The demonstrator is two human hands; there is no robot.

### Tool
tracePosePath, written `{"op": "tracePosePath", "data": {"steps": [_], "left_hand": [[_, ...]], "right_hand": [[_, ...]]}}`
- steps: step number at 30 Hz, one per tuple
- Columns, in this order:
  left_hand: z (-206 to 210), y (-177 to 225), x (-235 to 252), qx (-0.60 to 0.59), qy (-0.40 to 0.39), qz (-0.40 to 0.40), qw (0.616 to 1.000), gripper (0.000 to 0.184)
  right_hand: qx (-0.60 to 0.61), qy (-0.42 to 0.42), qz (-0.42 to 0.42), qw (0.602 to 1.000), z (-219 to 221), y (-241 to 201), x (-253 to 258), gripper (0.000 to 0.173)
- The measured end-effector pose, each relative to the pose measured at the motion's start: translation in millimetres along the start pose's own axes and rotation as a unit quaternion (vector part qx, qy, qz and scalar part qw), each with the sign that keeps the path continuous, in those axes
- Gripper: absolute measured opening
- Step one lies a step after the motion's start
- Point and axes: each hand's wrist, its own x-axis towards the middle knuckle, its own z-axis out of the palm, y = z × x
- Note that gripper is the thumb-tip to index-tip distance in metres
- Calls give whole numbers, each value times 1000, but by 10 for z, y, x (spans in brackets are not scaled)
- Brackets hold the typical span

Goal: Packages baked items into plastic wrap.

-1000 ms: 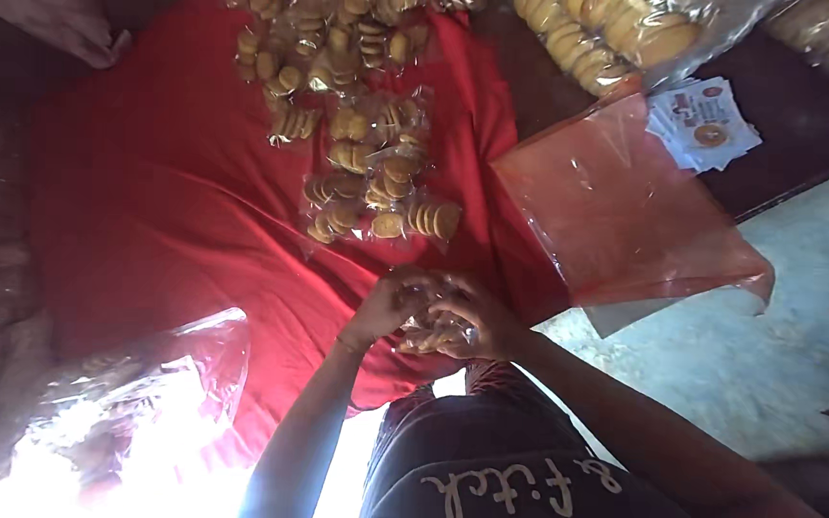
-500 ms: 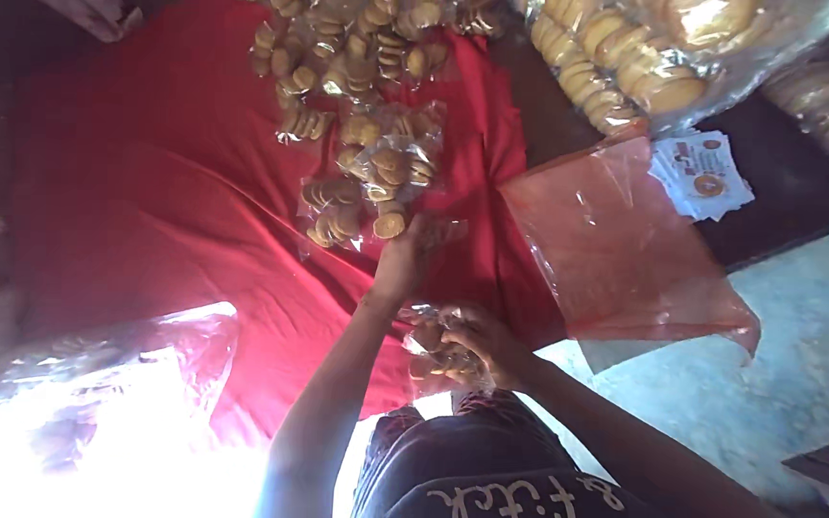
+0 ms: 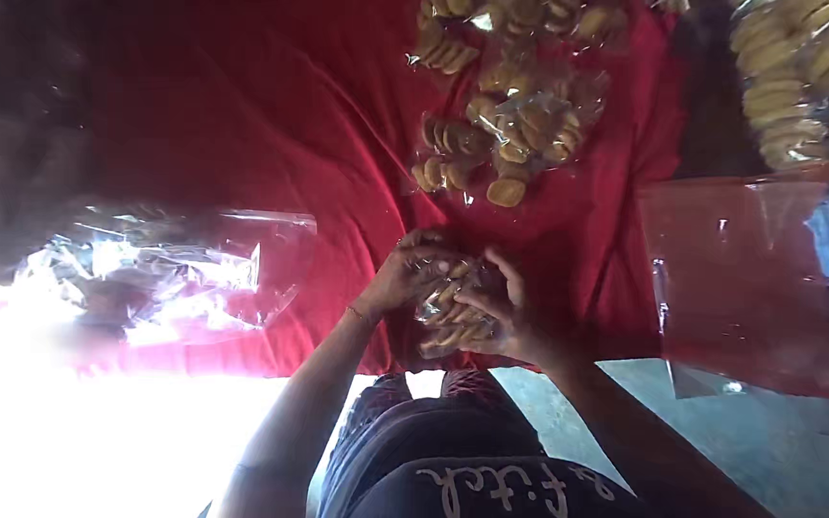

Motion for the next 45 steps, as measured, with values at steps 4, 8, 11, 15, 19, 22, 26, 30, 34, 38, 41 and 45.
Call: {"op": "tracePosePath", "data": {"steps": [4,8,11,15,19,22,26,30,34,38,41,45], "left_hand": [[153,13,196,-35,-56,0,998,19],[148,-59,67,-106,-17,-1,994,37],[196,-87,-306,-132,47,23,990,68],[254,115,-500,-171,87,-23,981,47],[-282,556,-795,94,177,-64,978,24],[-823,650,-1344,506,264,-164,804,16],[-1502,712,-1744,533,221,-388,719,22],[-1952,778,-1869,373,227,-407,802,44],[-1812,1108,-2201,298,306,-322,845,72],[-1421,973,-2408,411,327,-119,843,51],[-1264,793,-2368,359,287,-43,887,43],[-1186,635,-2254,230,254,64,937,48]], "right_hand": [[66,-99,51,992,-60,-81,77,66],[48,-74,19,996,1,-85,20,66],[51,-72,30,996,26,-129,6,56],[140,-110,121,977,117,-279,42,49],[191,-121,169,959,88,-218,149,61],[328,-175,124,920,22,-47,378,72],[619,-364,122,685,592,-25,1203,41],[653,-414,-2,634,1575,-844,2139,49],[566,-440,7,697,2272,-1310,2589,70],[258,-350,1,901,2613,-1804,2535,72],[138,-314,-5,939,2882,-2226,2382,79],[0,-181,-29,983,3436,-2591,2224,72]]}}
